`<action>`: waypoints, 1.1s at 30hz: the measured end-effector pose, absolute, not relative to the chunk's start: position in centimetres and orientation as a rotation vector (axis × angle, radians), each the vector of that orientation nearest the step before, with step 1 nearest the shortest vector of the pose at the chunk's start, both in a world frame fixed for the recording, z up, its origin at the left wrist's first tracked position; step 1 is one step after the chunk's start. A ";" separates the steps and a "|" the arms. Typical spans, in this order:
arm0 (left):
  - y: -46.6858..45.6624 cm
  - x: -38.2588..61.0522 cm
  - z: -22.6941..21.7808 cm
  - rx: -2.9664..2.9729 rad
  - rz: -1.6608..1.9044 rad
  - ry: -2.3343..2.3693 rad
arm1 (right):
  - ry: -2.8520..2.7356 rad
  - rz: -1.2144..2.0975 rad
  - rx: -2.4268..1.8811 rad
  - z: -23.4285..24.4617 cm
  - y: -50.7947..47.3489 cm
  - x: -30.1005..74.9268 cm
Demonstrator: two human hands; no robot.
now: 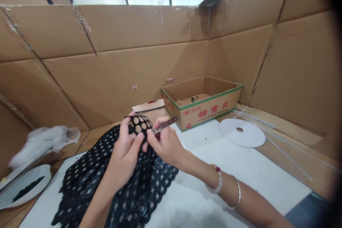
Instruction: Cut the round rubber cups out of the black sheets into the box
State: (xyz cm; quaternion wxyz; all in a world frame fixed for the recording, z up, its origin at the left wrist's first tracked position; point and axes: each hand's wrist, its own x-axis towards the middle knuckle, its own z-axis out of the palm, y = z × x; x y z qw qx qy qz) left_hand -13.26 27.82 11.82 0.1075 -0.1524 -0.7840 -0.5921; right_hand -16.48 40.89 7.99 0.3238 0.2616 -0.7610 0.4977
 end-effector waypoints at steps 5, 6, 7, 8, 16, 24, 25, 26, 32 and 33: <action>28.5 -11.9 12.4 -0.463 -1.906 -2.248 | -1.950 1.144 0.774 8.5 41.7 -16.0; 28.6 -11.8 12.4 -0.473 -1.944 -2.223 | -1.917 1.133 0.787 8.6 41.7 -15.8; 28.5 -11.7 12.4 -0.482 -1.980 -2.201 | -1.878 1.140 0.793 8.6 41.8 -15.6; 28.5 -11.6 12.3 -0.481 -2.011 -2.180 | -1.840 1.171 0.789 8.7 41.8 -15.4; 29.2 -10.9 12.8 -0.420 -2.185 -2.000 | -1.841 1.460 0.773 9.5 41.7 -14.4; 29.8 -9.6 14.4 -0.350 -2.352 -1.854 | -1.460 2.238 0.854 11.0 42.7 -14.1; 29.8 -9.6 14.5 -0.348 -2.348 -1.861 | -1.435 2.280 0.858 11.2 42.8 -14.2; 29.8 -9.6 14.5 -0.341 -2.343 -1.866 | -1.403 2.327 0.850 11.4 43.0 -14.3; 29.8 -9.9 14.1 -0.333 -2.292 -1.910 | -1.303 2.503 0.765 12.5 44.3 -15.0; 29.9 -10.0 14.0 -0.347 -2.285 -1.924 | -1.310 2.493 0.759 12.6 44.4 -14.9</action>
